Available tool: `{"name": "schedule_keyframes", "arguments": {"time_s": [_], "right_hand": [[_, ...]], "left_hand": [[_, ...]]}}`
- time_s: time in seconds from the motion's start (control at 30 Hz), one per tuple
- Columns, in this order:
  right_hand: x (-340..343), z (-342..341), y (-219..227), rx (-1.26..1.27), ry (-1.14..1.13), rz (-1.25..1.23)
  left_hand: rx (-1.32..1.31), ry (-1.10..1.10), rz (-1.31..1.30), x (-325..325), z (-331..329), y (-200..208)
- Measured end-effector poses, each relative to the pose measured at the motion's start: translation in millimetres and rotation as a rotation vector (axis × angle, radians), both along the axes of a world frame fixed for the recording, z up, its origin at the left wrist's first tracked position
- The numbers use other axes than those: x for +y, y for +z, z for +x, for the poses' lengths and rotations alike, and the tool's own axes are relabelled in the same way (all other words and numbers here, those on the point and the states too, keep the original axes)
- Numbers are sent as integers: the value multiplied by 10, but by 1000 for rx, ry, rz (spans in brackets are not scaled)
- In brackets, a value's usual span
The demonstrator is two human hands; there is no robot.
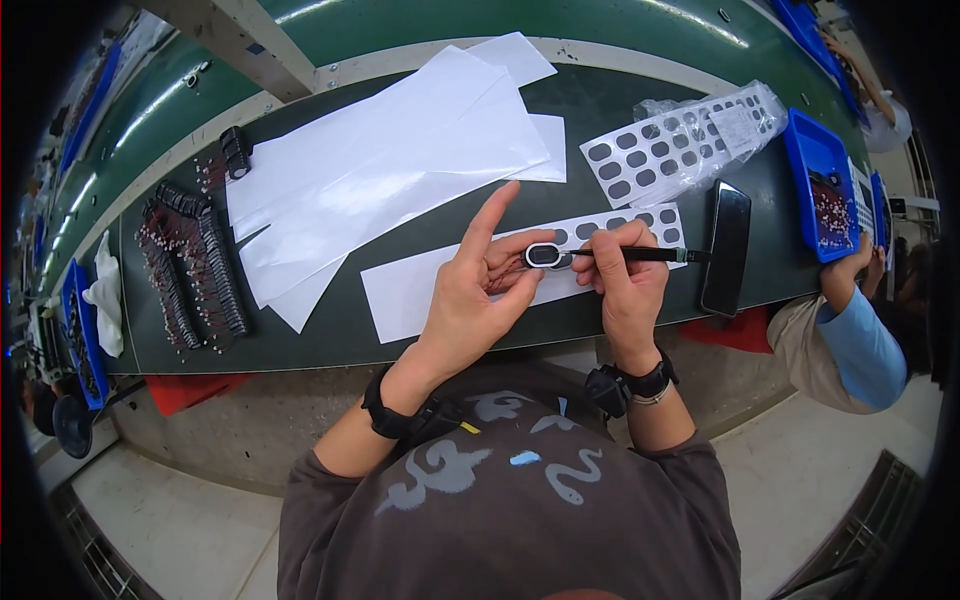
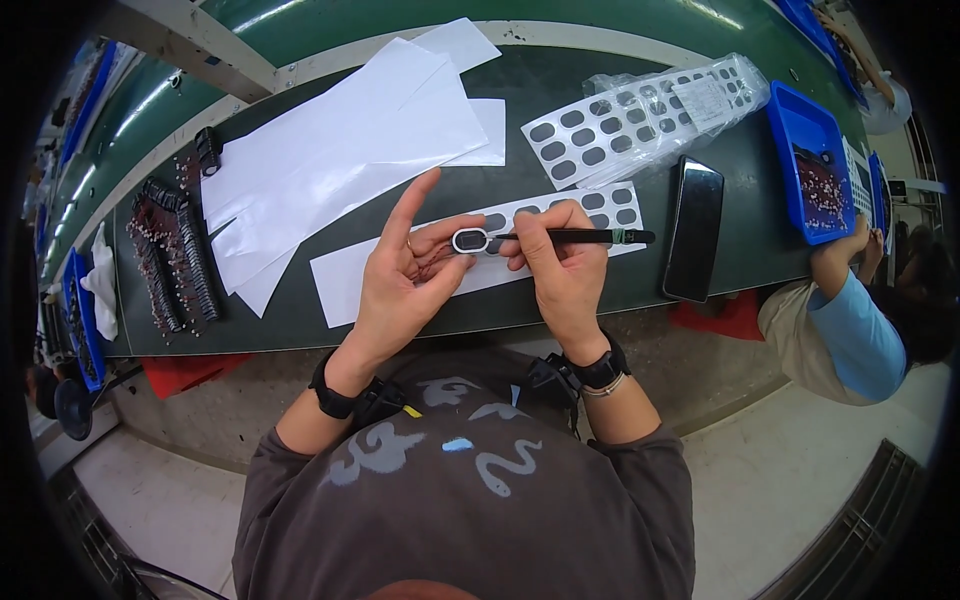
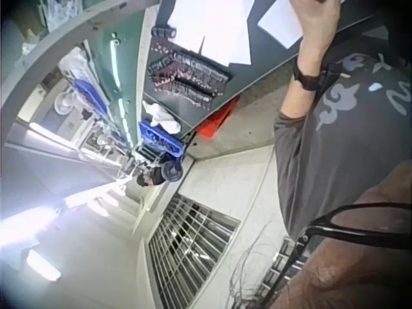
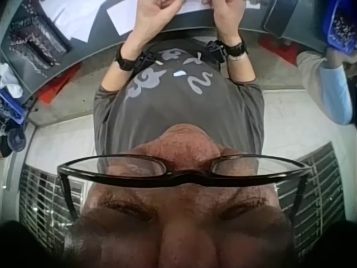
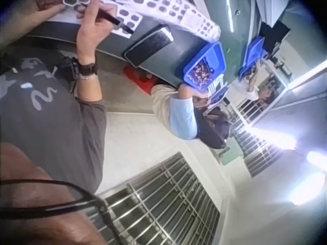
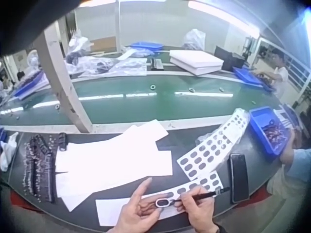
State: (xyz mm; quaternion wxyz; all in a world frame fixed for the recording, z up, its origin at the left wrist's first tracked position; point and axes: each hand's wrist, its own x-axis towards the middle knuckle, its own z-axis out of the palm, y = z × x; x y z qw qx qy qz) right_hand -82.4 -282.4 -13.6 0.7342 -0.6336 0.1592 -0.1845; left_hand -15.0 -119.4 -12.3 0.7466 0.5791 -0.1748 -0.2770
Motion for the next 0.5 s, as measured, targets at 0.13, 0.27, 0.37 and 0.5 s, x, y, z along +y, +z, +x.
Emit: {"name": "schedule_keyframes", "arguments": {"time_s": [0.13, 0.27, 0.37, 0.5], "right_hand": [[2, 0, 7, 4, -3, -9], [8, 1, 1, 11, -9, -12], [4, -4, 8, 15, -13, -13], [6, -4, 14, 17, -9, -17]], "left_hand": [[-1, -6, 19, 0, 2, 12], [-17, 9, 14, -8, 3, 1], [-27, 1, 40, -4, 2, 14], [-24, -3, 42, 9, 4, -4]]}}
